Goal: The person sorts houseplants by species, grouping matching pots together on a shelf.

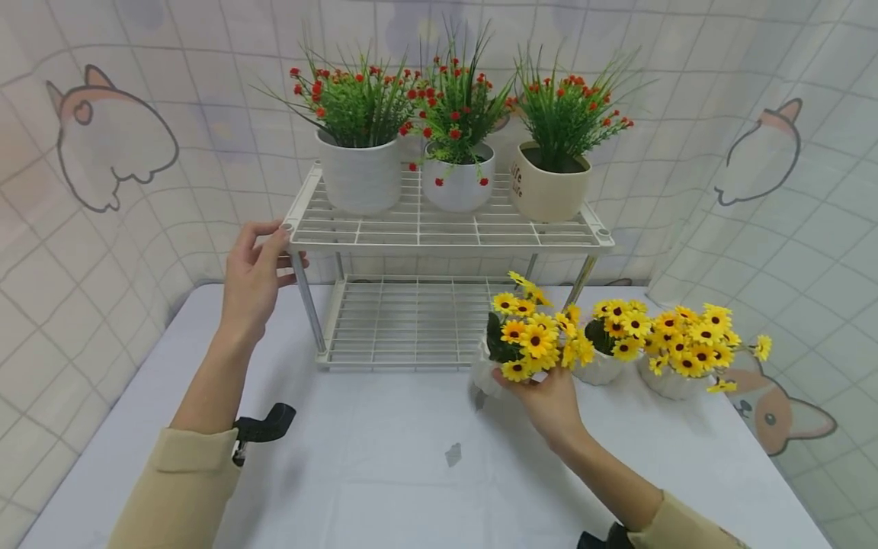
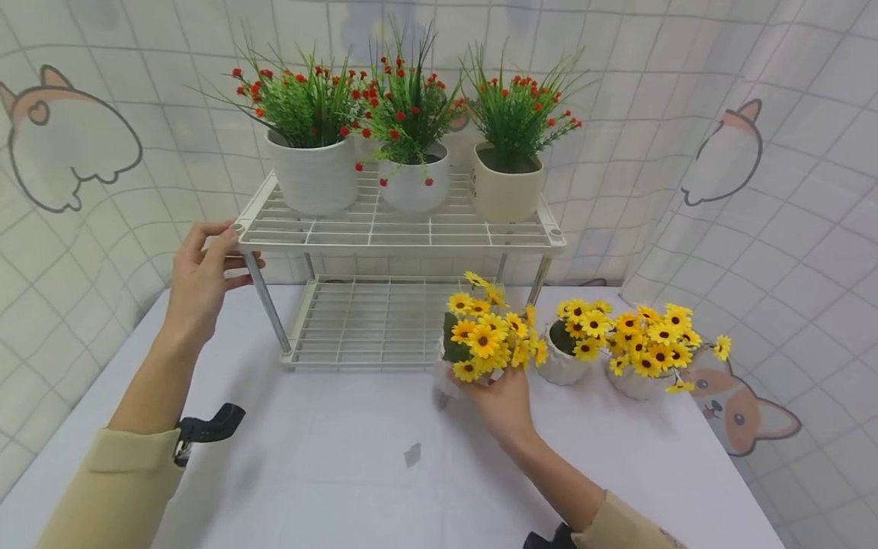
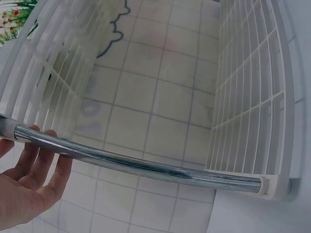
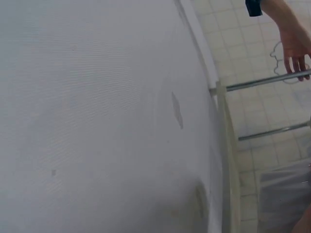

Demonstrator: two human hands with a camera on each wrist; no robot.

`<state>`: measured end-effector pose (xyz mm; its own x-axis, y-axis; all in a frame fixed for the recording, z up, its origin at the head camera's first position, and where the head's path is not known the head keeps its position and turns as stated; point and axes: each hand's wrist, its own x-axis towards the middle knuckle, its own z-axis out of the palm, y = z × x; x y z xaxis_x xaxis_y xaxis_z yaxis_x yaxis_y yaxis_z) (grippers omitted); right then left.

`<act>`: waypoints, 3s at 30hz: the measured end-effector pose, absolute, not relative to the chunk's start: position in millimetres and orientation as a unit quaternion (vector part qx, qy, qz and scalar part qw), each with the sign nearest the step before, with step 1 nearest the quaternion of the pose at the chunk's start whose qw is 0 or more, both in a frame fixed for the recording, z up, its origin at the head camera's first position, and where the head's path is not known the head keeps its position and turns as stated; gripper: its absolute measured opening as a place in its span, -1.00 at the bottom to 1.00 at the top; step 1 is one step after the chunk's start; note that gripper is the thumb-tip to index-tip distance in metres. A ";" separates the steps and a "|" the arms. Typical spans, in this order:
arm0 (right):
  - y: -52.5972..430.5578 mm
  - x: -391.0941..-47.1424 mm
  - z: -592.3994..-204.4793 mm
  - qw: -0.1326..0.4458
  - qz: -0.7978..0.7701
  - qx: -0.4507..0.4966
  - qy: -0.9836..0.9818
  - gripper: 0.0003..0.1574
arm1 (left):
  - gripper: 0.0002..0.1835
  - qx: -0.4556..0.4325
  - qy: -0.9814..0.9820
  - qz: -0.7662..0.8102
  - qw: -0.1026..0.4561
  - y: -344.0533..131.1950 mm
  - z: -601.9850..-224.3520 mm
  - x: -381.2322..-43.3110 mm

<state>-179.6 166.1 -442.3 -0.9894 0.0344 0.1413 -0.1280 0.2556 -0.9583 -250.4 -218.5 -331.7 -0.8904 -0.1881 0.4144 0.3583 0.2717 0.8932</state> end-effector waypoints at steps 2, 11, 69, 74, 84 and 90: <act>155.1 -187.3 -441.4 0.073 0.603 0.049 -0.793 -0.02 | -0.61 -0.053 -0.761 -0.605 0.226 -218.7 -331.3 -250.3; 103.6 -219.2 -440.1 0.110 0.557 0.105 -0.816 -0.06 | -0.57 -0.050 -0.760 -0.608 0.222 -218.8 -330.8 -250.7; 50.2 -229.8 -446.0 -0.036 0.498 0.217 -0.839 -0.43 | -0.58 -0.026 -0.757 -0.593 0.273 -210.0 -338.7 -254.3; 77.5 -211.2 -447.1 -0.028 0.515 0.198 -0.834 -0.65 | -0.60 -0.028 -0.753 -0.594 0.283 -210.1 -338.2 -254.3; 133.1 -184.6 -457.4 -0.030 0.613 0.091 -0.784 -0.87 | -0.58 -0.028 -0.753 -0.591 0.288 -208.1 -341.1 -250.8; 173.2 -172.5 -466.2 -0.005 0.657 -0.004 -0.754 -0.78 | -0.58 -0.034 -0.754 -0.592 0.282 -205.3 -341.0 -253.3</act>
<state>-172.5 173.2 -466.2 -0.9999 -0.0010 -0.0126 0.0123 0.1374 -0.9904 -253.3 -205.3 -341.0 -0.8383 -0.2832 0.4659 0.3857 0.2959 0.8739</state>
